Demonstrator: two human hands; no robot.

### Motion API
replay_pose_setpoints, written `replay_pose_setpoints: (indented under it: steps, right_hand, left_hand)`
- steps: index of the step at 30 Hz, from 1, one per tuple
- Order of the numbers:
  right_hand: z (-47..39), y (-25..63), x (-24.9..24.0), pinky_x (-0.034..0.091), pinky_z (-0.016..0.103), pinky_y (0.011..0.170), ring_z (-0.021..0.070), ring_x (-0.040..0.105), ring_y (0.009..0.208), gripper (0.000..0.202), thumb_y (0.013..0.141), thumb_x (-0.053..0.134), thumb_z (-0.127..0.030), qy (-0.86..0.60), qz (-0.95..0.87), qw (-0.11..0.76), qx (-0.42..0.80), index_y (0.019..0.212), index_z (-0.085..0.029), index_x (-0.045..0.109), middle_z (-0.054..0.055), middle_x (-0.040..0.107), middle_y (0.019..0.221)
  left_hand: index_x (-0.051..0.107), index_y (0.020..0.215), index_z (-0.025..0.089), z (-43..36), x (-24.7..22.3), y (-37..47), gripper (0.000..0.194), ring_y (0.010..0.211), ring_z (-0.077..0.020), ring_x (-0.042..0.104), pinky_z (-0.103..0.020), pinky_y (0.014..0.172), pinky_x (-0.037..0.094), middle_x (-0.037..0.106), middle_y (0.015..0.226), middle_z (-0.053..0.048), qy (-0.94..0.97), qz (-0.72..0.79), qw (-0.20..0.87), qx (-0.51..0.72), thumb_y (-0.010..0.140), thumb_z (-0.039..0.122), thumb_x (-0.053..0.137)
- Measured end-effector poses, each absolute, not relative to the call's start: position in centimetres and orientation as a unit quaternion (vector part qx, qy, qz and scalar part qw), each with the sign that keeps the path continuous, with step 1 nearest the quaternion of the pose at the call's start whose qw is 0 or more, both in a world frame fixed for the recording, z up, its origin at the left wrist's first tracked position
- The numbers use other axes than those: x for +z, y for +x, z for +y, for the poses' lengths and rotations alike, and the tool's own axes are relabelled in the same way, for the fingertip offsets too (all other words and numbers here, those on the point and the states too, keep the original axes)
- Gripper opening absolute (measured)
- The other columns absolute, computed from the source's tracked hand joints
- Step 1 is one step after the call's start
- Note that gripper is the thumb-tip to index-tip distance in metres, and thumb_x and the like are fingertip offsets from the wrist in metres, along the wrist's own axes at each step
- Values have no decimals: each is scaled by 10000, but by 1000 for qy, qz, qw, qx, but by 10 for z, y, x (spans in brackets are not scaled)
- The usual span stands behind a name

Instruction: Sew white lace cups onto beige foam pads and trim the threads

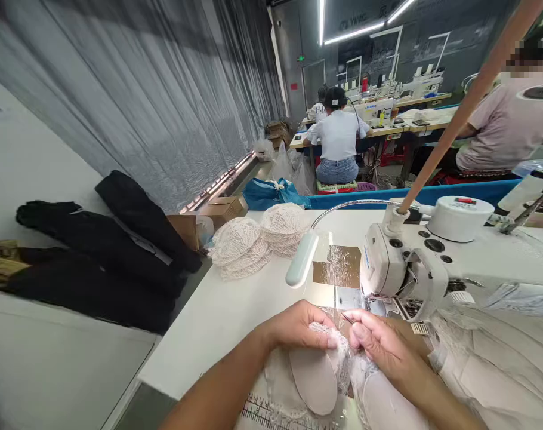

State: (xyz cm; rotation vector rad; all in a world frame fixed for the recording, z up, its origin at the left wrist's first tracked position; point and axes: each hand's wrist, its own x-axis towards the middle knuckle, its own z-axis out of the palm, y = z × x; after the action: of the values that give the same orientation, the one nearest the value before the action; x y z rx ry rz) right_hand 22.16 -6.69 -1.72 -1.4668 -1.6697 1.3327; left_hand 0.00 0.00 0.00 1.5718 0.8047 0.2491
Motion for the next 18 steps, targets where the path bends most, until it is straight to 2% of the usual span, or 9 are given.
replay_pose_setpoints:
  steps: [3, 6, 11, 18]
  right_hand:
    - [-61, 229, -13, 468, 422, 946, 283, 643, 965, 535, 932, 394, -598, -531, -658, 266, 463, 1191, -221, 672, 87, 702, 944]
    - [-59, 230, -6, 451, 417, 966, 298, 600, 1078, 448, 893, 507, -569, -504, -677, 248, 476, 1120, -235, 699, 90, 694, 1076]
    - [-61, 221, 0, 490, 342, 762, 223, 623, 848, 320, 896, 533, -507, -471, -658, 253, 531, 1009, -237, 660, 38, 685, 912]
    - [-63, 213, -7, 478, 337, 724, 222, 612, 841, 313, 905, 512, -505, -478, -681, 259, 492, 938, -244, 683, 37, 694, 896]
  left_hand:
    - [768, 923, 148, 1, 0, 0, 366, 836, -189, 620, -243, 731, 433, 711, 851, -31, 675, 333, 648, 120, 714, 449, 760]
    - [769, 934, 159, 1, -1, -1, 369, 866, -194, 620, -243, 747, 438, 716, 879, -31, 663, 338, 658, 116, 721, 460, 756]
    - [765, 855, 157, 1, -4, 0, 370, 779, -160, 577, -228, 682, 401, 669, 776, -3, 659, 349, 659, 96, 689, 487, 777]
    - [746, 790, 147, 1, -6, 0, 336, 700, -115, 507, -208, 615, 354, 604, 712, 21, 651, 337, 673, 92, 699, 470, 772]
